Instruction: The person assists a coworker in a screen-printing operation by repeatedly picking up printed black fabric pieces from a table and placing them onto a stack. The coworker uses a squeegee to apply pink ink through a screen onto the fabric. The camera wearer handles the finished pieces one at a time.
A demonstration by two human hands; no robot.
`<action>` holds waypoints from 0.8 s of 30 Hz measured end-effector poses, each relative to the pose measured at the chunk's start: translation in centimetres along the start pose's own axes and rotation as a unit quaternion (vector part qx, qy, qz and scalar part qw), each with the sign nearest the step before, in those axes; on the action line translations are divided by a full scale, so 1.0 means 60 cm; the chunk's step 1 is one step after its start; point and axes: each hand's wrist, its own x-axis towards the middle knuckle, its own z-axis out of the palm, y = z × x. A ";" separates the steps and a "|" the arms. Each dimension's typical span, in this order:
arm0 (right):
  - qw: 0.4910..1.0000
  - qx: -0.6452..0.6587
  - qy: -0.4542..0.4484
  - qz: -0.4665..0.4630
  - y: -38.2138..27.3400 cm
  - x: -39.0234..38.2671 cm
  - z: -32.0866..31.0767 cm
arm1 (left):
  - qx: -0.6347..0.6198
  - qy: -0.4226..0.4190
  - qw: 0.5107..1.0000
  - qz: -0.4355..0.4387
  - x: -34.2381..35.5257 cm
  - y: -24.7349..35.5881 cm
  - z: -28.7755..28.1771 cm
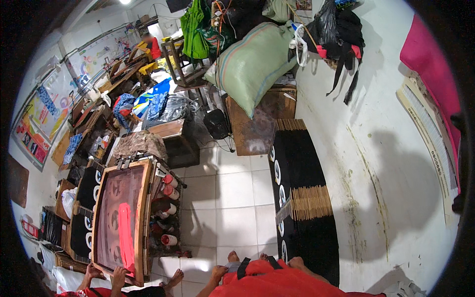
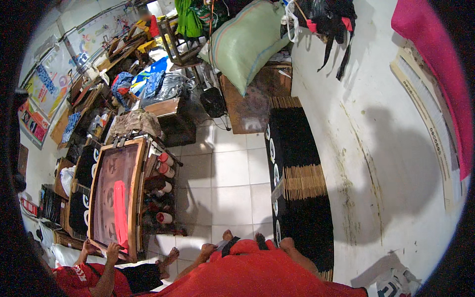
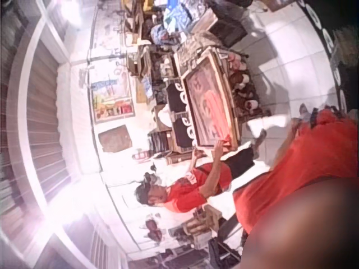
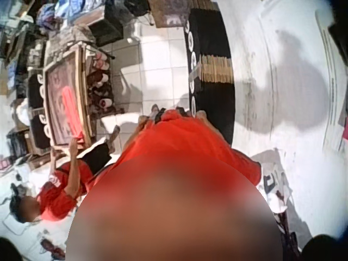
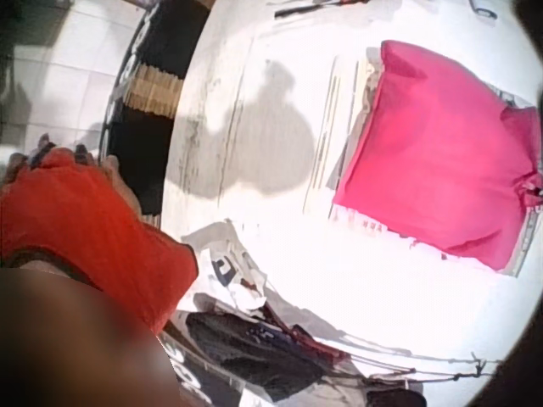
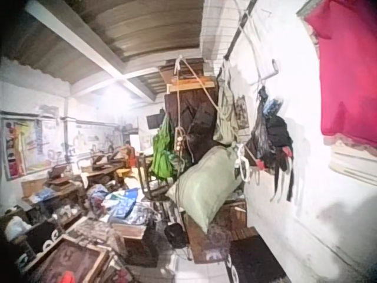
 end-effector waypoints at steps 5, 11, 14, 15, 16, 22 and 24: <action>0.846 0.483 0.027 0.225 0.002 0.052 -0.037 | -0.392 -0.035 0.889 -0.233 -0.002 0.020 -0.013; 0.804 0.531 0.089 0.254 -0.027 0.065 -0.100 | -0.137 0.036 0.990 0.025 -0.014 -0.002 -0.006; 0.901 0.414 0.054 0.121 -0.033 0.044 -0.137 | -0.378 -0.001 0.908 -0.182 -0.012 0.013 -0.017; 0.937 0.336 0.019 0.092 -0.035 0.045 -0.150 | -0.444 -0.013 0.853 -0.275 -0.011 0.024 -0.021; 0.940 0.328 -0.034 0.091 -0.037 0.045 -0.160 | -0.507 -0.026 0.783 -0.360 -0.006 0.032 -0.027; 0.985 0.033 -0.167 0.033 -0.044 0.045 -0.168 | -0.301 0.009 0.935 -0.187 -0.024 0.034 -0.023; 0.979 -0.033 -0.203 0.014 -0.041 0.052 -0.168 | -0.332 0.021 0.920 -0.205 -0.021 0.024 -0.005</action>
